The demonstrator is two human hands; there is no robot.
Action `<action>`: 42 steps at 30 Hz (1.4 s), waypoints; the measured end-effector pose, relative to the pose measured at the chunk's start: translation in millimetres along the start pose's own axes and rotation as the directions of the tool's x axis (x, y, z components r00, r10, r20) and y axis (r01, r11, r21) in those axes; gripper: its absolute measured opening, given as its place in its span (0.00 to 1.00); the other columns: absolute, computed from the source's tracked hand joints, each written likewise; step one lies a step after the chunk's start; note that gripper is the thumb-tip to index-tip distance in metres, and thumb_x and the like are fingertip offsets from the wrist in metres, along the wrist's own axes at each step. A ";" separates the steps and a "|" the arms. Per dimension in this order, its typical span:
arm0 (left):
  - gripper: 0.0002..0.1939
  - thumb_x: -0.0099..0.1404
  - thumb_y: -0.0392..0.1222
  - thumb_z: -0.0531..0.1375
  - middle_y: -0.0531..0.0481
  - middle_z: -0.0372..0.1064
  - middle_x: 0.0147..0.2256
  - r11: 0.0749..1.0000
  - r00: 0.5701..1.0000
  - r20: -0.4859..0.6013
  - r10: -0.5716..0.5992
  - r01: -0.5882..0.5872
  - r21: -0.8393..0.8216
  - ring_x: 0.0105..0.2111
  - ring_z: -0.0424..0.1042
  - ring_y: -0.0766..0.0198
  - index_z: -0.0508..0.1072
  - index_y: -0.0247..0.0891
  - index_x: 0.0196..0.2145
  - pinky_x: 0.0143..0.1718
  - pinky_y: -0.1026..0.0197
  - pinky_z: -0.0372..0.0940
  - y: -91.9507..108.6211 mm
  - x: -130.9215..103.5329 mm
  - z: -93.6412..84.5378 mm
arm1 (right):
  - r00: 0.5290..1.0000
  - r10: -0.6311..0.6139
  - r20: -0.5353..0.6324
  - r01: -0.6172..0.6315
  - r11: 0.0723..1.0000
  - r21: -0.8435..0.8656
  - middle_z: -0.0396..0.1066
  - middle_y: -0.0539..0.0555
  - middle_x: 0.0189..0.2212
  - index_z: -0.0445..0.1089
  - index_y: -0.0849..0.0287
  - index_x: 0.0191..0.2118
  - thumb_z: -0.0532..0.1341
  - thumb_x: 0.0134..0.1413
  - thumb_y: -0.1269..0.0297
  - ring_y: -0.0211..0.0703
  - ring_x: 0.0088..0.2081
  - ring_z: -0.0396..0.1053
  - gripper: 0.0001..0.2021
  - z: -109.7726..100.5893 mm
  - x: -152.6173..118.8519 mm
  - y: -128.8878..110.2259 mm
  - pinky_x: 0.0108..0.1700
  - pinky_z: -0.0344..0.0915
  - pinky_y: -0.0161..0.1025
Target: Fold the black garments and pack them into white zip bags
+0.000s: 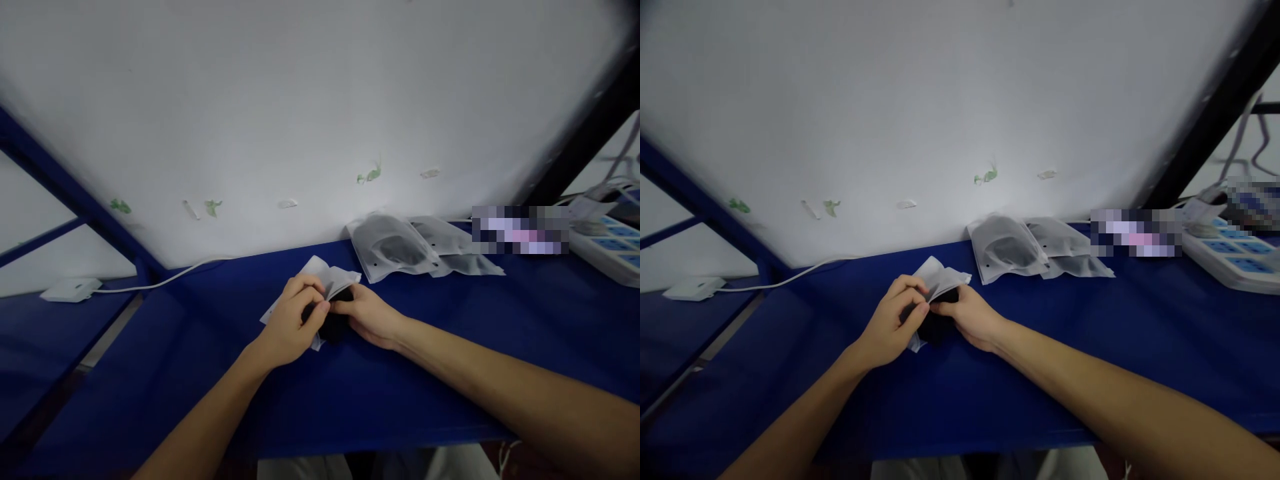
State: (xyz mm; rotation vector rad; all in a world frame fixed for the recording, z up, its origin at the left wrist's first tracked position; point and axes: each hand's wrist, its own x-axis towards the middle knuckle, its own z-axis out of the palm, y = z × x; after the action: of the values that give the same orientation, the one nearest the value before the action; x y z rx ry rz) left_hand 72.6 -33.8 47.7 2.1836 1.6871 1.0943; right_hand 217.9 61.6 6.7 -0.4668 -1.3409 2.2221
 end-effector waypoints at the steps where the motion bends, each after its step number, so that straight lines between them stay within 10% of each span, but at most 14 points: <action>1: 0.08 0.71 0.39 0.53 0.46 0.64 0.45 1.000 1.000 0.013 0.002 -0.002 -0.011 0.47 0.65 0.60 0.66 0.39 0.32 0.52 0.54 0.61 2.1 -0.2 1.5 | 0.998 -0.043 -0.042 0.043 0.999 -0.004 0.72 0.50 0.34 0.67 0.59 0.37 0.67 0.42 0.70 0.43 0.39 0.70 0.14 0.7 1.5 2.7 0.45 0.65 0.41; 5: 0.09 0.71 0.39 0.52 0.46 0.65 0.46 0.997 0.996 0.086 0.030 -0.025 -0.066 0.48 0.66 0.60 0.65 0.40 0.31 0.52 0.54 0.61 6.5 -0.2 5.6 | 0.987 -0.126 -0.097 0.099 0.964 -0.248 0.72 0.52 0.38 0.66 0.57 0.41 0.63 0.48 0.68 0.45 0.42 0.70 0.12 1.2 1.5 4.9 0.46 0.66 0.43; 10: 0.09 0.71 0.40 0.52 0.45 0.66 0.46 1.000 0.998 0.056 0.021 -0.021 0.010 0.48 0.66 0.57 0.66 0.40 0.33 0.53 0.51 0.60 0.6 -0.6 1.9 | 1.000 -0.002 0.011 0.010 0.691 -0.723 0.72 0.54 0.39 0.66 0.59 0.42 0.63 0.52 0.61 0.48 0.41 0.69 0.12 -1.8 -7.5 -15.3 0.44 0.65 0.46; 17: 0.09 0.71 0.40 0.51 0.44 0.66 0.48 1.000 0.998 0.060 -0.002 0.003 -0.027 0.48 0.67 0.58 0.67 0.40 0.33 0.53 0.52 0.62 -0.9 -1.6 0.8 | 0.997 0.028 0.077 0.048 0.556 -0.830 0.70 0.52 0.38 0.68 0.59 0.43 0.62 0.50 0.66 0.44 0.38 0.68 0.13 -8.1 -14.7 -27.8 0.39 0.65 0.41; 21: 0.11 0.71 0.39 0.50 0.44 0.67 0.50 0.994 0.993 0.113 0.046 -0.033 -0.109 0.50 0.68 0.57 0.67 0.40 0.31 0.54 0.52 0.63 5.1 -1.2 6.8 | 0.998 0.040 0.038 0.007 0.578 -0.816 0.69 0.49 0.26 0.69 0.59 0.33 0.61 0.49 0.65 0.42 0.30 0.66 0.05 -12.4 -6.0 -12.1 0.32 0.63 0.39; 27: 0.10 0.71 0.39 0.52 0.46 0.68 0.50 0.991 0.992 0.112 0.066 -0.052 -0.126 0.50 0.68 0.58 0.68 0.40 0.32 0.56 0.52 0.62 7.9 -3.2 12.7 | 0.990 -0.142 0.008 0.100 0.656 -0.748 0.75 0.53 0.36 0.73 0.57 0.39 0.61 0.46 0.69 0.49 0.41 0.71 0.11 -10.1 5.7 0.3 0.45 0.68 0.45; 33: 0.13 0.73 0.39 0.47 0.45 0.69 0.49 0.999 0.999 -0.026 -0.042 0.042 -0.002 0.51 0.68 0.58 0.71 0.40 0.43 0.56 0.52 0.62 -14.8 -2.7 3.7 | 0.989 0.069 0.131 0.009 0.852 -0.523 0.75 0.54 0.42 0.70 0.58 0.49 0.62 0.52 0.65 0.45 0.43 0.73 0.17 -24.3 4.0 -18.5 0.47 0.70 0.44; 38: 0.20 0.72 0.44 0.50 0.45 0.57 0.63 0.968 0.991 0.106 -0.085 0.057 0.244 0.63 0.55 0.52 0.64 0.45 0.60 0.64 0.44 0.51 -31.8 -4.5 -4.4 | 0.973 -0.183 -0.138 -0.013 0.556 -0.831 0.75 0.56 0.35 0.69 0.60 0.45 0.58 0.56 0.67 0.41 0.28 0.72 0.11 -46.4 7.1 -29.5 0.34 0.70 0.42; 42: 0.25 0.72 0.50 0.51 0.45 0.51 0.67 0.935 0.951 0.294 -0.100 -0.011 0.355 0.66 0.50 0.47 0.58 0.53 0.65 0.63 0.39 0.49 -27.9 -7.5 -5.0 | 0.924 -0.371 -0.088 0.034 0.310 -0.950 0.74 0.58 0.37 0.64 0.62 0.54 0.57 0.57 0.70 0.44 0.31 0.73 0.18 -48.0 10.8 -27.5 0.40 0.67 0.42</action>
State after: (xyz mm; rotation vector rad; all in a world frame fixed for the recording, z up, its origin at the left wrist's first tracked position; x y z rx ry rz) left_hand 47.4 -32.3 32.9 2.3504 1.8859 0.4254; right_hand 240.9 113.1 8.9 -0.9046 -2.2694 0.8326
